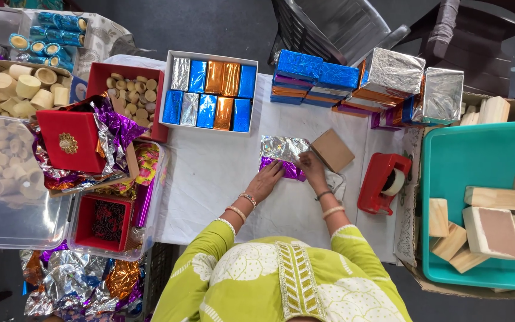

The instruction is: The person wraps individual bars of soap in foil and decorative paper, securing them with tape, and then places the wrapped bars into a compartmentalized box.

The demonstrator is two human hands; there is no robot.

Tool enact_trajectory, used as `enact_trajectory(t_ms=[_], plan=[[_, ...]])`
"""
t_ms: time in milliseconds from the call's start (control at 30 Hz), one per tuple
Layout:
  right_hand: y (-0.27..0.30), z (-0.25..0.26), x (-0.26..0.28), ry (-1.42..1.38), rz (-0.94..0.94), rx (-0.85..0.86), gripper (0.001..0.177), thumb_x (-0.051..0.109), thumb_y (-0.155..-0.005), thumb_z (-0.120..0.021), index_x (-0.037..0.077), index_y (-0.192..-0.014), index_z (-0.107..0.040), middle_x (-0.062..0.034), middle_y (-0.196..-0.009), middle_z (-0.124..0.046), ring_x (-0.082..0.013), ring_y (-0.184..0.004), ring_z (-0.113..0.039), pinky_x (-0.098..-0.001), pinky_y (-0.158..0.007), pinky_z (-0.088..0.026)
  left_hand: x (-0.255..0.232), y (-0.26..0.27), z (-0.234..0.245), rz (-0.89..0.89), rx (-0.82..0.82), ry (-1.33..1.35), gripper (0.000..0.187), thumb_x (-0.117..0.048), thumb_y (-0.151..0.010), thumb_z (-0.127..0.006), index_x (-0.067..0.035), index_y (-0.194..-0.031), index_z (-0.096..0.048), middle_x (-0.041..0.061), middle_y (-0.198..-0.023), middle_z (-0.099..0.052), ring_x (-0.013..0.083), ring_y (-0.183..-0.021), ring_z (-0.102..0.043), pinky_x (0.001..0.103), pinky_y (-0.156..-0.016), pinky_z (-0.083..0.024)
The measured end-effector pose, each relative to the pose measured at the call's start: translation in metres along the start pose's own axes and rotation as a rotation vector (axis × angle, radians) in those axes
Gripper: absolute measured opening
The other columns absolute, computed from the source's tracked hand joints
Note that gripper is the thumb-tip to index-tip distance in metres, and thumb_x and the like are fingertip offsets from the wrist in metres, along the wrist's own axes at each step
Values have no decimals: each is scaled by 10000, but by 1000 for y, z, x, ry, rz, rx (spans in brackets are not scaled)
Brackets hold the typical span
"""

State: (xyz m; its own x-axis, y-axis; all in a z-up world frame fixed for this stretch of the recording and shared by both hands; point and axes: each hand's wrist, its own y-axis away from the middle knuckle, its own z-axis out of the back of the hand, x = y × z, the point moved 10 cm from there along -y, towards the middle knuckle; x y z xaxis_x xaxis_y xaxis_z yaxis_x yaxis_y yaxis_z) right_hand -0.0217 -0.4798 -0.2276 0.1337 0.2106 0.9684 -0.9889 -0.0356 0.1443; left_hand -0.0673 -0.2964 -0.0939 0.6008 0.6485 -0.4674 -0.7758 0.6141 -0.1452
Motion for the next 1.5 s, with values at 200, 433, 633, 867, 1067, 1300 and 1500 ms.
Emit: enact_trajectory(t_ms=[200,433,633,867,1067,1300,1500], plan=[[51,13,52,106,-227,9,549,22,-821,-823,77,-1283,-531,-30,-884,-666,-93,-804,-588,-262,-717,-503,6,-3,-3,35,4,18,368,-59,-944,-493,-36,-1291,-614,181,-1501,-512,341,-1442,-442,418,-1164,-401],[54,17,42,110,-118,70,450,-24,-878,-726,66,-1272,-529,2,-850,-653,-75,-792,-582,-251,-719,-497,8,-3,-5,36,-2,-5,377,-46,-930,-497,-48,-1284,-627,180,-1503,-513,345,-1437,-445,425,-1162,-401],[47,21,28,154,-83,33,416,-30,-901,-694,70,-1255,-499,-22,-758,-594,-92,-720,-551,-259,-686,-487,10,-6,-5,52,-5,23,335,-56,-946,-507,-58,-1257,-631,188,-1502,-514,364,-1432,-451,433,-1166,-398],[54,38,60,387,-80,-184,308,9,-930,-661,59,-1219,-563,-116,-863,-625,-233,-802,-627,-356,-756,-504,18,-7,-7,124,3,79,309,-59,-930,-520,-105,-1199,-666,221,-1505,-495,395,-1416,-445,443,-1165,-390],[56,3,168,601,366,-211,345,90,-835,-745,53,-1158,-630,-169,-1152,-621,-355,-1089,-587,-462,-960,-475,21,-6,-11,129,-5,123,326,-54,-926,-525,-123,-1205,-679,217,-1499,-496,398,-1418,-430,462,-1171,-373],[22,-13,105,519,151,15,356,101,-862,-734,85,-1212,-667,-127,-1145,-661,-346,-1095,-600,-452,-987,-472,15,-9,3,117,-32,140,397,15,-867,-538,-119,-1214,-674,215,-1477,-517,401,-1392,-448,463,-1161,-383],[4,-11,66,398,144,78,303,99,-838,-745,84,-1137,-701,-123,-1085,-685,-293,-997,-675,-382,-890,-540,11,-11,11,90,-51,110,381,14,-873,-551,-81,-1230,-644,215,-1434,-541,391,-1365,-476,456,-1140,-409]])
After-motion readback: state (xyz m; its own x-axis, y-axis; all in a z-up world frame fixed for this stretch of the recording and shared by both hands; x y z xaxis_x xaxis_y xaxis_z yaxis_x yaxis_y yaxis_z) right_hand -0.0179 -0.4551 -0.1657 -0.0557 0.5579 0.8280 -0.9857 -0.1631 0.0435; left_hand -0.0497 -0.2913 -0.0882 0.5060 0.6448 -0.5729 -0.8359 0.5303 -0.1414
